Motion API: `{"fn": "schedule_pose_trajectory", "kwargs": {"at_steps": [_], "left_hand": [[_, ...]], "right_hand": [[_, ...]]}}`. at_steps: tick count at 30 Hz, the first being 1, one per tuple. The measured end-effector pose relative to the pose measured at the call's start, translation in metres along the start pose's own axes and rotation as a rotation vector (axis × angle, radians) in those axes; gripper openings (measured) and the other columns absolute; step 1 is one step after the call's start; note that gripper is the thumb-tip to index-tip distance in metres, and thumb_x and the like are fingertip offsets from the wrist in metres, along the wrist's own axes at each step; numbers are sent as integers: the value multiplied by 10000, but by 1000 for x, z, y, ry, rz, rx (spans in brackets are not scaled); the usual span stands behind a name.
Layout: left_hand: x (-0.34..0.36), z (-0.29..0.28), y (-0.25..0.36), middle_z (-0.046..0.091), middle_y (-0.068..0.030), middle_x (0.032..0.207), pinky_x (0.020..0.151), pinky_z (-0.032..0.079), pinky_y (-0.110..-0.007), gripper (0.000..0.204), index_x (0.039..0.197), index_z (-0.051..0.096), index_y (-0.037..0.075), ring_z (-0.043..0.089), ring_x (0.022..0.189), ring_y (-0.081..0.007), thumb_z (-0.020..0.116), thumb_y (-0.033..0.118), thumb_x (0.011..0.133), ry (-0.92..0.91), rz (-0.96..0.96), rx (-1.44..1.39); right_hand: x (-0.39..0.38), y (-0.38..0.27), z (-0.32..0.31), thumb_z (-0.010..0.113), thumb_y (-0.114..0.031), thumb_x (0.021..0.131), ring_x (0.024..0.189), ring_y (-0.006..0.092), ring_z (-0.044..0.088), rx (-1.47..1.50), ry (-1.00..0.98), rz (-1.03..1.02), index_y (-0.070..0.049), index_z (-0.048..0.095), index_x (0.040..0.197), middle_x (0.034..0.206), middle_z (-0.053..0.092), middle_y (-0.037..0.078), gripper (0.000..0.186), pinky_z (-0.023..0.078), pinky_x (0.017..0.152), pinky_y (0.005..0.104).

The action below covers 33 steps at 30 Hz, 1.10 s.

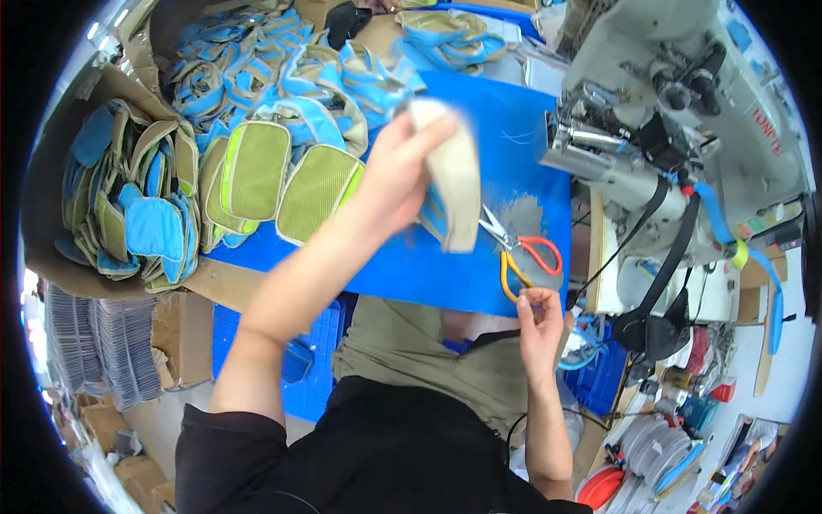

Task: The person assembles small fabric pouches by inserting a blue lining into a green mesh shell. They use scissors to trim excess threads and fabric edges, then place the assembled pouch under a sewing machine to stitch the opening closed. The process is repeated for multiple units.

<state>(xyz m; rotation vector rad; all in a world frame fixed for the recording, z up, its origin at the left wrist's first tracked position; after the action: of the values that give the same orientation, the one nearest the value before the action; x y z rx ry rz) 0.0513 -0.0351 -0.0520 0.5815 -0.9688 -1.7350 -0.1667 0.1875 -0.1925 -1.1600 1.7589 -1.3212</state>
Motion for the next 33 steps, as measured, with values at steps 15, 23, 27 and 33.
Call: {"fn": "schedule_pose_trajectory", "kwargs": {"at_steps": [15, 23, 27, 33], "left_hand": [[37, 70, -32, 661, -112, 1262, 966, 532, -329, 373, 1158, 678, 23, 652, 1111, -190, 833, 71, 822, -168, 676, 547], [46, 83, -62, 594, -132, 1282, 1015, 518, -377, 358, 1058, 604, 12, 613, 1151, -207, 839, -5, 789, -36, 675, 427], [41, 83, -58, 630, -96, 1189, 1009, 521, -365, 359, 1071, 583, -3, 618, 1114, -187, 827, -1, 808, -18, 611, 362], [43, 80, -64, 637, -112, 1168, 1003, 518, -365, 309, 1055, 585, -3, 612, 1091, -166, 800, -6, 834, -45, 664, 345]], "right_hand": [[47, -31, -7, 843, -226, 773, 1200, 361, 548, -817, -75, -353, -62, 555, 1365, 1317, 574, 160, 679, 451, 995, 463], [60, -16, -25, 802, -247, 784, 768, 245, 712, -419, -418, 137, -35, 427, 1500, 850, 717, 156, 835, 551, 626, 355], [28, -71, -37, 719, -207, 868, 579, 110, 556, 612, -366, 353, -76, 365, 1558, 868, 663, 77, 787, 421, 501, 225], [35, -172, -69, 628, -318, 938, 370, 60, 358, 912, -367, 174, -52, 269, 1589, 761, 564, 75, 789, 326, 375, 181]]}}
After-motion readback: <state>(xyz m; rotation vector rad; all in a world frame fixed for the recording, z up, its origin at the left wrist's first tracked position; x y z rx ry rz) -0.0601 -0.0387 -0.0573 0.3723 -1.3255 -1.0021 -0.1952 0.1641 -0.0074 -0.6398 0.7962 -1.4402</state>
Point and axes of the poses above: each hand's wrist, its own x-axis towards the middle knuckle, its own z-axis out of the palm, y = z × x, the point moved 3 cm from there along x, towards the middle knuckle
